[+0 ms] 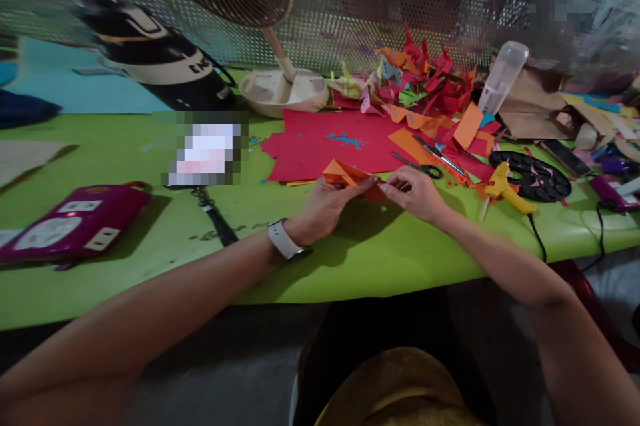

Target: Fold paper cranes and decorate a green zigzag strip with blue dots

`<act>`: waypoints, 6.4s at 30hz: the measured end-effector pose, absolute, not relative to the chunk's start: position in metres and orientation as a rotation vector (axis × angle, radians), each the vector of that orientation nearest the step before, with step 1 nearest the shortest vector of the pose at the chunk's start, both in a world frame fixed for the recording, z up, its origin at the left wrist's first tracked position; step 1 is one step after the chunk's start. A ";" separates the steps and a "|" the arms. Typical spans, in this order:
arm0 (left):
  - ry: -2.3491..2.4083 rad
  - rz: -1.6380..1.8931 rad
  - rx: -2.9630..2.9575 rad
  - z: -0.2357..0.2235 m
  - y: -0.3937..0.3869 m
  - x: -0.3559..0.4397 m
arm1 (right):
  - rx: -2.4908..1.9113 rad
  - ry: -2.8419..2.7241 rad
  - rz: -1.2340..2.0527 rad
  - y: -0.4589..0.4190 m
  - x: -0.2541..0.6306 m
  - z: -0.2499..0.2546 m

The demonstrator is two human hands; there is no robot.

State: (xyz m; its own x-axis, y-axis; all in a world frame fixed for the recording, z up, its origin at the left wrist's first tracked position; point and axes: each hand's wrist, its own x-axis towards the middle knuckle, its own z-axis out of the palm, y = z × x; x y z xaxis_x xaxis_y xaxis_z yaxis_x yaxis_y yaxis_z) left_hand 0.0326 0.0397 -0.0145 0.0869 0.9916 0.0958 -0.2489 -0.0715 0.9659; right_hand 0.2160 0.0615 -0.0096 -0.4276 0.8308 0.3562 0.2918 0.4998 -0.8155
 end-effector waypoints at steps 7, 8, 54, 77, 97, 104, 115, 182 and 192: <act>0.916 1.301 1.120 -0.011 0.040 0.032 | -0.913 -1.963 0.896 0.061 0.214 -0.007; 0.911 1.303 1.102 -0.011 0.041 0.032 | -0.930 -1.925 0.930 0.061 0.214 -0.007; 0.852 1.246 0.763 -0.008 0.043 0.031 | -0.999 -1.706 1.380 0.057 0.209 -0.006; 0.815 1.196 0.844 -0.011 0.042 0.032 | -0.968 -1.765 1.316 0.058 0.214 -0.004; 0.876 1.068 1.067 -0.010 0.041 0.027 | -0.972 -1.738 1.751 0.053 0.216 0.001; 0.892 1.099 1.095 -0.011 0.042 0.026 | -0.897 -1.621 1.617 0.057 0.215 -0.002; 0.864 0.930 1.345 -0.005 0.036 0.025 | -0.870 -1.547 1.529 0.056 0.213 -0.002; 0.885 0.897 1.509 -0.019 0.053 0.018 | -0.956 -1.425 1.592 0.061 0.215 -0.007; 0.882 0.830 1.518 -0.015 0.050 0.017 | -1.044 -1.422 1.634 0.061 0.216 -0.001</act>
